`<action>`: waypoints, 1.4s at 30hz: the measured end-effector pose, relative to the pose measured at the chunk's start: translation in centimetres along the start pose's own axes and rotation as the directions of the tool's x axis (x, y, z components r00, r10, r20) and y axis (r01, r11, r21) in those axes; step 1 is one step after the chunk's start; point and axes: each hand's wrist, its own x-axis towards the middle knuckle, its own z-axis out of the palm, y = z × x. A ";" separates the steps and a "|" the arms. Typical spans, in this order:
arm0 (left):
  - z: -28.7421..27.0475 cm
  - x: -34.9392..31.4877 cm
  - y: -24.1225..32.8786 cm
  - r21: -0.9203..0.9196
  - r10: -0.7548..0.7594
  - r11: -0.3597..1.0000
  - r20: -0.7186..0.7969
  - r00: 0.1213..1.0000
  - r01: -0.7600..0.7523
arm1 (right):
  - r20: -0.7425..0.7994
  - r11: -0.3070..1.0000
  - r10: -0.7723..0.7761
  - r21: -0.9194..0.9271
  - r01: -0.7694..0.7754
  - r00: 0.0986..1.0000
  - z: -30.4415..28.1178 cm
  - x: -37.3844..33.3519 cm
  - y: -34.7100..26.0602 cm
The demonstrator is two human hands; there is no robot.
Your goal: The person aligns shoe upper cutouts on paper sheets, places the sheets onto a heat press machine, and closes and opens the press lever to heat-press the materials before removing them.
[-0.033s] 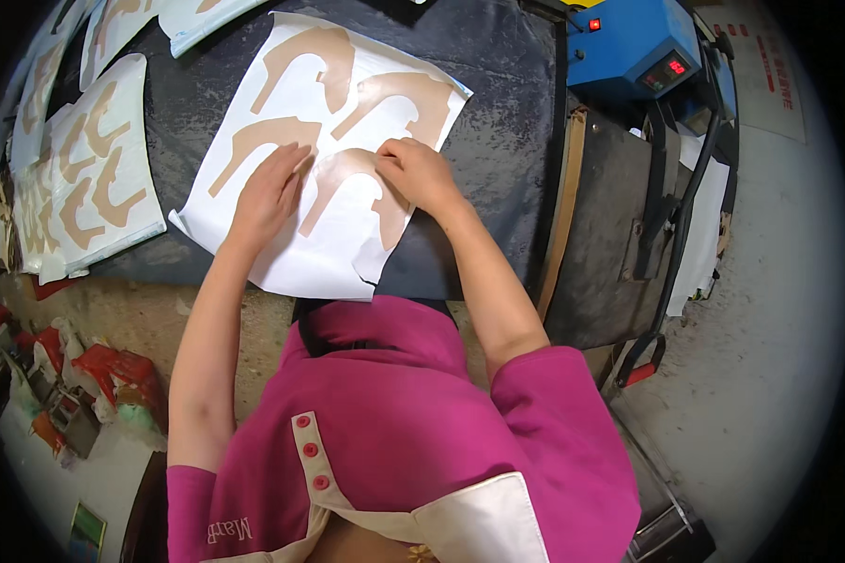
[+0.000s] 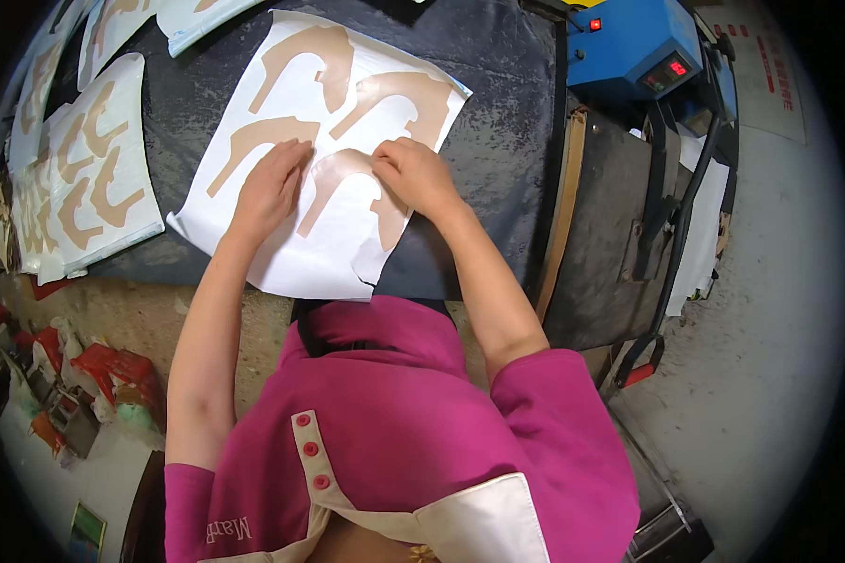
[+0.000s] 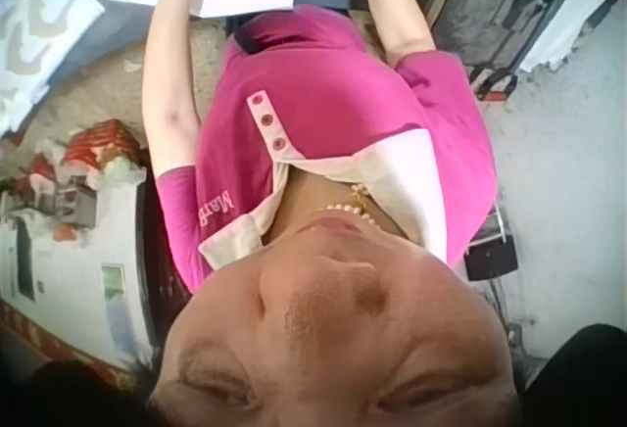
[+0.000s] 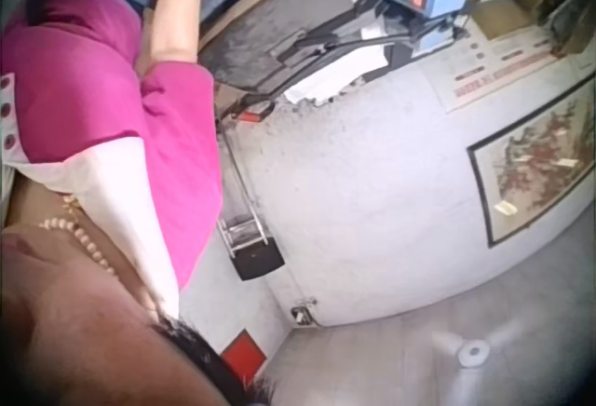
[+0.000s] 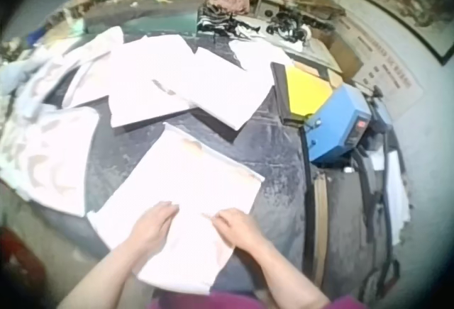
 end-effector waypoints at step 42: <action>1.7 3.2 0.5 0.244 -0.166 0.960 0.112 0.980 0.135 | -0.083 0.962 -0.061 -0.270 0.036 0.995 -5.9 6.7 7.9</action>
